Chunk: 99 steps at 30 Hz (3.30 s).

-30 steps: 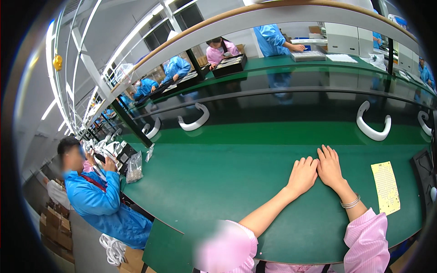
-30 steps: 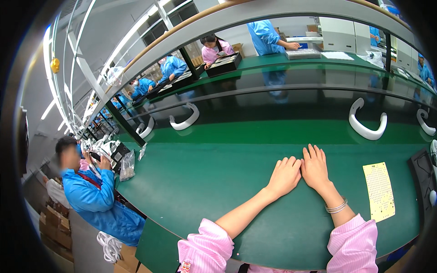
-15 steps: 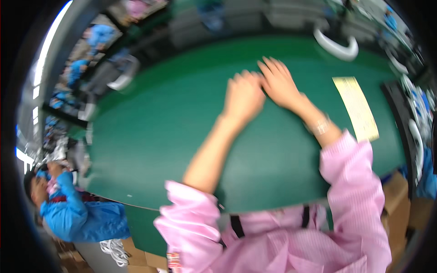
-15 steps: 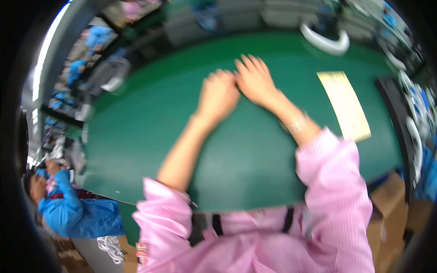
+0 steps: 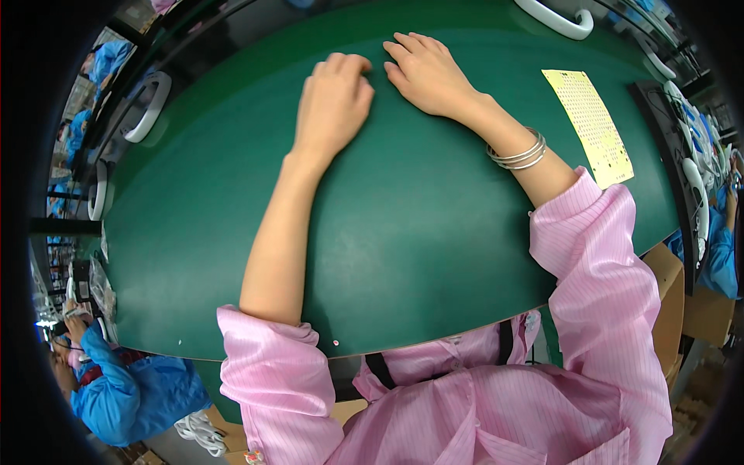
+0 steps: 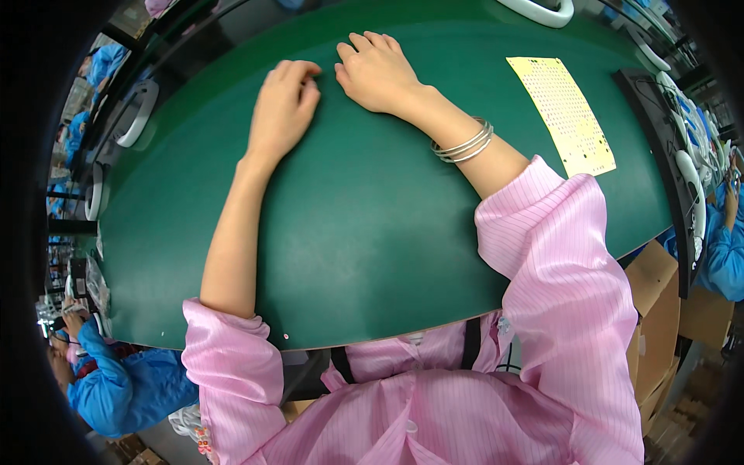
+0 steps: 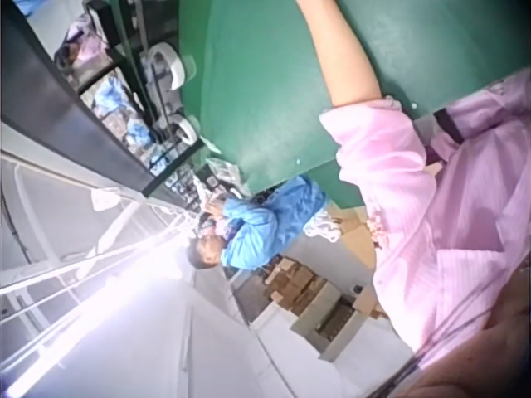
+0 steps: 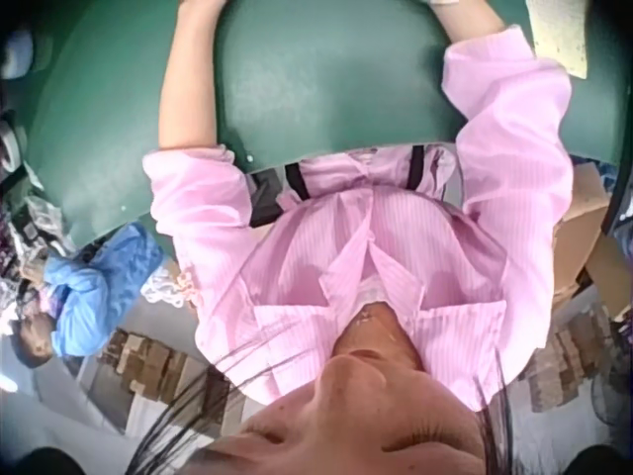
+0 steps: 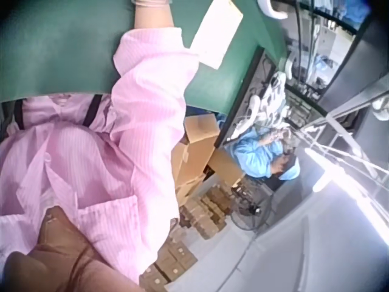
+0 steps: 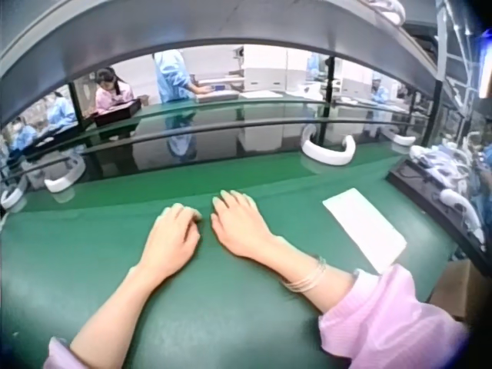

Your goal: Inspecting and assembling white electronic neck massager devices at a factory workstation production line.

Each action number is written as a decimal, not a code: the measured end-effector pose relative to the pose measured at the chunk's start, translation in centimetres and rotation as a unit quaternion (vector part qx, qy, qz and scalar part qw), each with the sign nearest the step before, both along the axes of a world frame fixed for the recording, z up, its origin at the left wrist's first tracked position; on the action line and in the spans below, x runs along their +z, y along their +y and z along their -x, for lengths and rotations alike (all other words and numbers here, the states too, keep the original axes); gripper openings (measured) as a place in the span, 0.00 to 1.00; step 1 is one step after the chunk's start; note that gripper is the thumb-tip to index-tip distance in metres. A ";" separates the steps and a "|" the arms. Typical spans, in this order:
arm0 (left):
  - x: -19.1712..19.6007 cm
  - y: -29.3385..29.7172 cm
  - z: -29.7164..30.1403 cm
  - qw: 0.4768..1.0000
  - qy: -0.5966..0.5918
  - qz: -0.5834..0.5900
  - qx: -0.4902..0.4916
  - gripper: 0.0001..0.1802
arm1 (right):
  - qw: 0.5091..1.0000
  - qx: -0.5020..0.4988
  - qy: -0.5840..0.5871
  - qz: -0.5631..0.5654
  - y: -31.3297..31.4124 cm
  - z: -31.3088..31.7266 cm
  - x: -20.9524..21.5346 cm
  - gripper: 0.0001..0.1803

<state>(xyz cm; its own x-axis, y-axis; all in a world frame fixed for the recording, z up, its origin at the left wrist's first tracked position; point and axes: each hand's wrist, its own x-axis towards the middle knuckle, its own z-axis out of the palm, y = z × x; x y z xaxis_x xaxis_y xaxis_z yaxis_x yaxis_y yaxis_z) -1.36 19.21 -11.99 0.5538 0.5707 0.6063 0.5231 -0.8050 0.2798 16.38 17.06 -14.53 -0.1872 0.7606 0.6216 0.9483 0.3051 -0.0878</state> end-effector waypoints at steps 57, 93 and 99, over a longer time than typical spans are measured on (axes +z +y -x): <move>15.1 -8.2 11.7 0.815 -0.372 0.401 -0.193 0.22 | 0.918 0.145 0.369 -0.025 -6.6 1.5 6.9 0.56; 7.3 -22.0 5.7 0.378 -0.638 0.512 -0.434 0.30 | 0.746 0.138 0.621 0.196 -24.8 0.7 9.7 0.25; 6.7 -22.2 5.8 0.270 -0.669 0.538 -0.437 0.27 | 0.532 0.231 0.758 0.298 -25.2 0.5 8.7 0.32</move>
<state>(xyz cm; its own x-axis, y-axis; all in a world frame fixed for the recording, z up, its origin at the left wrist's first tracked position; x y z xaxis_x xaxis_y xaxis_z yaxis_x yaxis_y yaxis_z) -7.15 -2.98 -5.33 0.4577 0.8212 0.3408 -0.8829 0.4649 0.0654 15.89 -8.14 -5.83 -0.0662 0.9978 -0.0013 -0.5152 -0.0353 -0.8563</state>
